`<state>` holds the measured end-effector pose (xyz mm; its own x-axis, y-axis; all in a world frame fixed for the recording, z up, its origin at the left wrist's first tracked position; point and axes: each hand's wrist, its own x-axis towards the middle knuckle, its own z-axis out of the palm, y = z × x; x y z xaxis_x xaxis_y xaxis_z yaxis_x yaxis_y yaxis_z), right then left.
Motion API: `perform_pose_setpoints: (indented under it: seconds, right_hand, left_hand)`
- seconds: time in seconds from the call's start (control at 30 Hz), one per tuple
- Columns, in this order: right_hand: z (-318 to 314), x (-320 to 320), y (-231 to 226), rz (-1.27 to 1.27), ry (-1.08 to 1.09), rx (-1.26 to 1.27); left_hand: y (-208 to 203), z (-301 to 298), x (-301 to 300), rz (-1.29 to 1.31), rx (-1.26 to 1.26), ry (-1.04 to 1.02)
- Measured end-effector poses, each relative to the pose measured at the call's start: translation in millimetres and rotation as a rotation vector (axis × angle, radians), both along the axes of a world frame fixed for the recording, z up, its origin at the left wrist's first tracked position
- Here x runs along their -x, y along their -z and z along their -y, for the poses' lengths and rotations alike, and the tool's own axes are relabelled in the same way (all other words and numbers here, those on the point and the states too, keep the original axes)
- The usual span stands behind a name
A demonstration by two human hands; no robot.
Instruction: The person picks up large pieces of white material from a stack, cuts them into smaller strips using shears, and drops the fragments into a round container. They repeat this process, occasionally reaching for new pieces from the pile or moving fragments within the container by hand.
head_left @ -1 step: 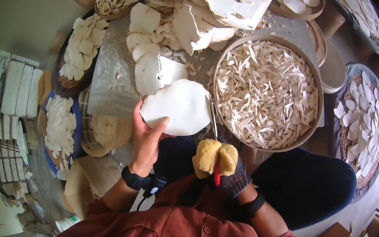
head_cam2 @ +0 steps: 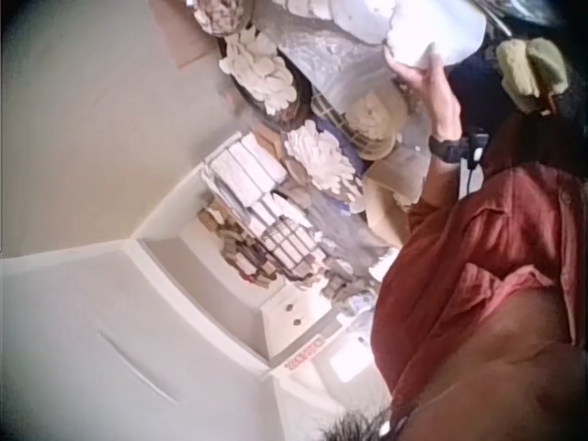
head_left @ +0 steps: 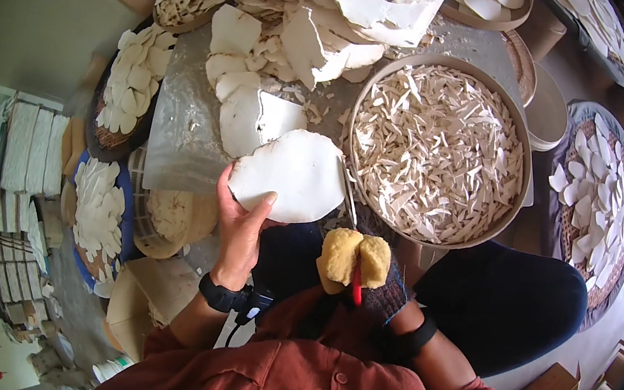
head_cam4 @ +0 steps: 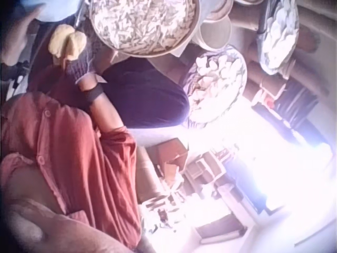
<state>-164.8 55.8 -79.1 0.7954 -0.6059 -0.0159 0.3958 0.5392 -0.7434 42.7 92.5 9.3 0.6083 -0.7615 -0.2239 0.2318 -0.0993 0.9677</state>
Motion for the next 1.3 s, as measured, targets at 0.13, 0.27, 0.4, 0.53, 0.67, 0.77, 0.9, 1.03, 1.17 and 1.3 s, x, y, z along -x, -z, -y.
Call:
perform_pose_setpoints:
  seconds: [0.13, 0.27, 0.4, 0.53, 0.67, 0.77, 0.9, 1.03, 1.17, 1.3]
  right_hand:
    - [11.3, 7.7, -3.9, -0.283, -0.018, 0.438]
    - [16.2, 6.5, -4.4, -0.328, -0.048, 0.514]
    - [10.1, 7.6, -3.1, -0.273, -0.114, 0.085]
    - [11.4, 12.0, -1.6, -0.156, -0.118, 0.079]
    - [15.2, 10.4, -4.0, -0.338, -0.109, 0.569]
    - [14.8, 9.6, -8.4, -0.300, -0.106, 0.255]
    - [13.4, 13.0, -12.3, -0.258, -0.168, 0.153]
    - [11.7, 12.3, -11.7, -0.210, -0.137, 0.193]
    - [14.3, 11.8, -9.7, -0.284, -0.136, 0.348]
    - [17.3, 10.9, -7.7, -0.270, -0.043, 0.366]
  left_hand:
    - [-4.6, 2.7, -11.2, 0.013, -0.002, 0.090]
    - [-9.2, 2.3, -23.3, -0.023, -0.051, 0.177]
    - [-6.7, 0.5, -29.6, -0.061, -0.095, 0.204]
    - [-5.8, 1.8, -32.3, -0.025, -0.066, 0.178]
    - [-9.9, 5.7, -37.2, 0.034, 0.011, 0.246]
    - [-11.5, 6.1, -43.1, 0.018, -0.007, 0.304]
    - [-10.4, 7.9, -57.0, -0.084, -0.112, 0.364]
    - [-9.7, 12.6, -60.8, -0.052, -0.162, 0.320]
    - [-10.4, 16.7, -52.5, -0.054, -0.048, 0.332]
    - [-9.8, 14.6, -49.6, -0.075, -0.059, 0.396]
